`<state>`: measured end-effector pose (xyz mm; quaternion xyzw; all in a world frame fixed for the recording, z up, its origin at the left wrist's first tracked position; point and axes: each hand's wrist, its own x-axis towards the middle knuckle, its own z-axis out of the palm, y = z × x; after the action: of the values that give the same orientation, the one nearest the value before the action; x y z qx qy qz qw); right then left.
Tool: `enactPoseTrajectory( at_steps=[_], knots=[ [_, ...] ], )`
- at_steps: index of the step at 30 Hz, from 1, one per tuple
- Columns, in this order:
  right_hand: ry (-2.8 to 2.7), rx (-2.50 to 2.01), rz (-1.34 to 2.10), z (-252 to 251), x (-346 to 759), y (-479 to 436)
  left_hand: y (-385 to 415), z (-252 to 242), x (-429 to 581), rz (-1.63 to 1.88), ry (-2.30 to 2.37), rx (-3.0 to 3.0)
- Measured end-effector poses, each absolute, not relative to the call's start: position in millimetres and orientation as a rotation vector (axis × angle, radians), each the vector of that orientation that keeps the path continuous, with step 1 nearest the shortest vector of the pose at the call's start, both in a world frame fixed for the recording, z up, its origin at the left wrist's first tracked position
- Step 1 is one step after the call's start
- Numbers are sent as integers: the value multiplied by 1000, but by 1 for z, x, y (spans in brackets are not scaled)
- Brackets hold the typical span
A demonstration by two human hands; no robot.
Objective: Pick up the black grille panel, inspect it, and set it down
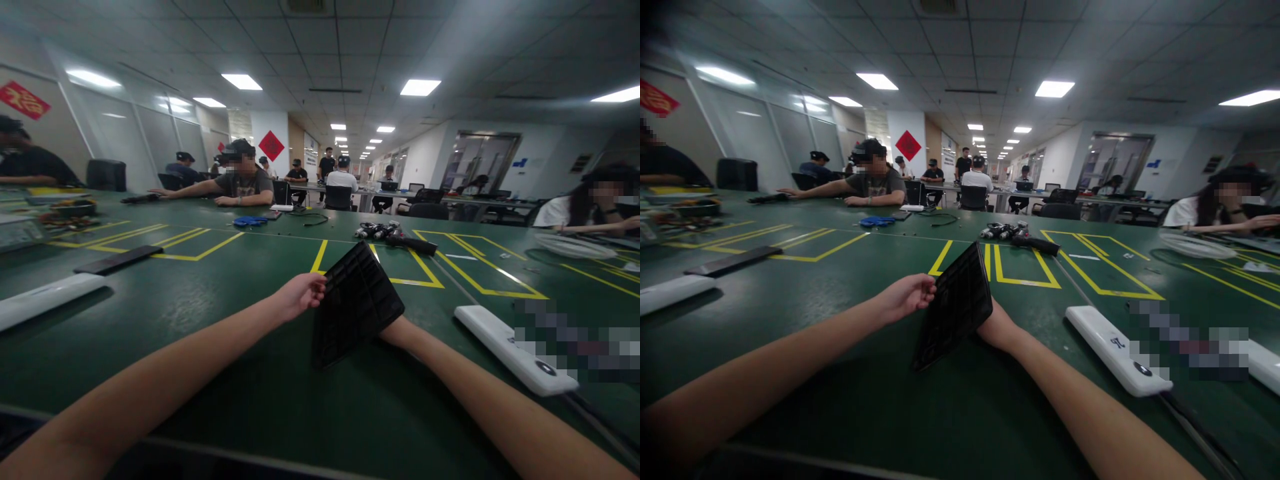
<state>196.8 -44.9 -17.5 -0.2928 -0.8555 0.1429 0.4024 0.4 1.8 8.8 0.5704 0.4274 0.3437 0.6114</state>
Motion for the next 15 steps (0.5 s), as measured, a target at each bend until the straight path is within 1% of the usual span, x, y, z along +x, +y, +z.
enactPoseTrajectory(
  at_steps=[4,6,10,12,15],
  knots=[
    [-2118,-785,387,-24,200,-43,0,2,-1,602,1020,1850],
    [-2121,-829,377,-30,201,-42,0,-3,-1,574,1049,2077],
    [-2142,-921,328,-36,204,-34,4,-4,3,690,1014,2470],
    [-2160,-971,263,-34,213,-24,14,2,0,776,1053,2566],
    [-2139,-1193,119,-23,240,-4,41,18,-26,908,1368,2554]
  ],
)
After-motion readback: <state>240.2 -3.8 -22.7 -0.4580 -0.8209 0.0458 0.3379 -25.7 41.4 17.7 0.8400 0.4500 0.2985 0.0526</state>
